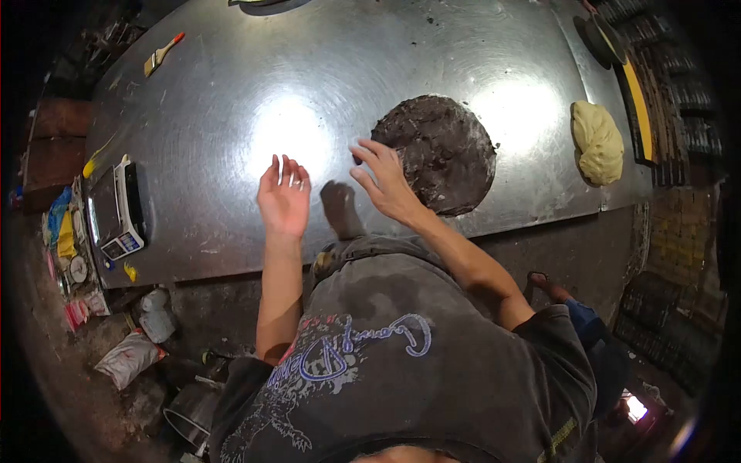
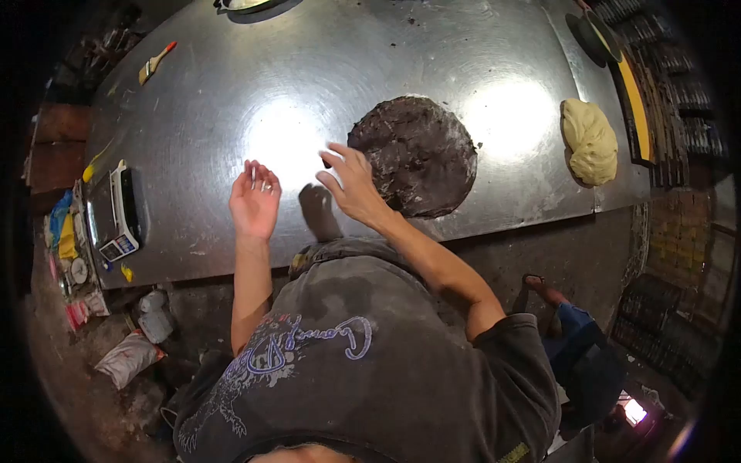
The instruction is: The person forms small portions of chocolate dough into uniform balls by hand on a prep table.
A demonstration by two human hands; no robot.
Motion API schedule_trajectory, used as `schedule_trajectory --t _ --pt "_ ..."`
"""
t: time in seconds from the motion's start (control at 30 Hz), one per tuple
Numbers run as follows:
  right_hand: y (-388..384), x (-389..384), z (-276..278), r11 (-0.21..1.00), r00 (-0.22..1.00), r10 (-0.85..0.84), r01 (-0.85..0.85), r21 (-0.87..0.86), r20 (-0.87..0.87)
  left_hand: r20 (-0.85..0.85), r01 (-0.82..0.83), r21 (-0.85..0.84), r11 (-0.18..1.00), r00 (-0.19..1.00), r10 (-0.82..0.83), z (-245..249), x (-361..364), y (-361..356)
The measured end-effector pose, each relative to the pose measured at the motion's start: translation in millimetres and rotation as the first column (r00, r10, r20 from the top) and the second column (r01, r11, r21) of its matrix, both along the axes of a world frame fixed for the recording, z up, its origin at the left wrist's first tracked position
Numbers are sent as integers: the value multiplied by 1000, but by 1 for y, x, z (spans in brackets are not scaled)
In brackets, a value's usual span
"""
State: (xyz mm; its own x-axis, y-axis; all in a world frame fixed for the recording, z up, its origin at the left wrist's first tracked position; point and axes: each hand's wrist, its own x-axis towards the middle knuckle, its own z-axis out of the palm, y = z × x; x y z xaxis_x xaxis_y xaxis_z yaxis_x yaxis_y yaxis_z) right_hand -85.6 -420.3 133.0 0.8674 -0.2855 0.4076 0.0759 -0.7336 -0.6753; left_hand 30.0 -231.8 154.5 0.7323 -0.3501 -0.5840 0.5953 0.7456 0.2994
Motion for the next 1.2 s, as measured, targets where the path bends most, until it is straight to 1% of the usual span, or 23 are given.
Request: schedule_trajectory --t 0.1,0.17,0.23,0.27,0.37,0.4,0.47,0.53,0.57,0.6,0.63,0.67,0.7,0.73,0.87,0.9,0.93,0.97,1.0,1.07,1.1,1.17,1.2 --pt "-43 -35 -53 970 987 -143 156 189 -78 19 -60 22 998 998 60 -2 4 23" --pt "-77 -61 -71 918 912 -359 383 100 -199 28 -91 79 993 996 89 -10 5 39" --pt "-96 -75 -70 892 874 -447 451 -25 -190 -4 -92 124 988 996 93 -18 9 45" --pt "-104 -81 -78 891 872 -452 431 -146 -186 -7 -80 125 989 997 82 -24 11 46" --pt "-116 -88 -103 926 895 -366 378 -4 -255 9 -13 111 994 1000 12 -19 9 32" --pt "-114 -82 -93 921 902 -359 384 66 -242 21 2 105 994 1000 -4 -14 8 24" --pt "-84 -61 -35 900 916 -331 379 215 -228 56 85 103 991 994 -91 -9 5 5" --pt "-48 -39 28 927 978 -203 204 315 -35 119 159 131 978 977 -175 11 -4 -23" --pt "-31 -31 50 914 995 -95 97 393 -24 163 195 156 968 962 -220 29 -11 -42" --pt "-15 -24 69 885 1000 11 -9 465 -3 222 251 95 963 938 -266 42 -14 -56" --pt "1 -21 89 819 990 144 -121 561 4 287 310 33 950 908 -306 53 -16 -69" --pt "11 -17 106 832 967 254 -223 509 9 335 322 -39 946 896 -291 66 -20 -82" --pt "23 -16 111 813 947 316 -299 499 52 387 339 -110 934 881 -274 74 -23 -93" --pt "33 -14 121 805 945 314 -315 502 88 446 345 -209 915 866 -224 72 -24 -101" --pt "15 14 154 765 948 266 -319 560 176 703 270 98 958 663 -259 87 -55 -120" --pt "6 22 149 878 968 174 -235 416 180 744 232 184 955 603 -289 96 -65 -121" --pt "-5 29 141 956 977 82 -133 261 199 775 184 263 947 544 -321 106 -75 -122" --pt "-10 33 132 995 972 -6 -18 99 235 795 211 215 954 529 -296 107 -72 -119" --pt "-5 28 118 997 979 11 -27 78 202 732 227 102 968 642 -228 107 -65 -116" --pt "19 6 122 977 971 206 -211 38 122 537 211 -116 971 835 -117 102 -44 -104" --pt "27 -1 122 954 953 295 -297 26 75 450 232 -233 944 887 -106 92 -31 -95" --pt "29 0 117 907 921 355 -381 179 160 250 217 -470 856 962 -106 68 -8 -78" --pt "31 1 113 870 902 379 -423 253 206 182 141 -469 872 981 -60 68 -6 -68"
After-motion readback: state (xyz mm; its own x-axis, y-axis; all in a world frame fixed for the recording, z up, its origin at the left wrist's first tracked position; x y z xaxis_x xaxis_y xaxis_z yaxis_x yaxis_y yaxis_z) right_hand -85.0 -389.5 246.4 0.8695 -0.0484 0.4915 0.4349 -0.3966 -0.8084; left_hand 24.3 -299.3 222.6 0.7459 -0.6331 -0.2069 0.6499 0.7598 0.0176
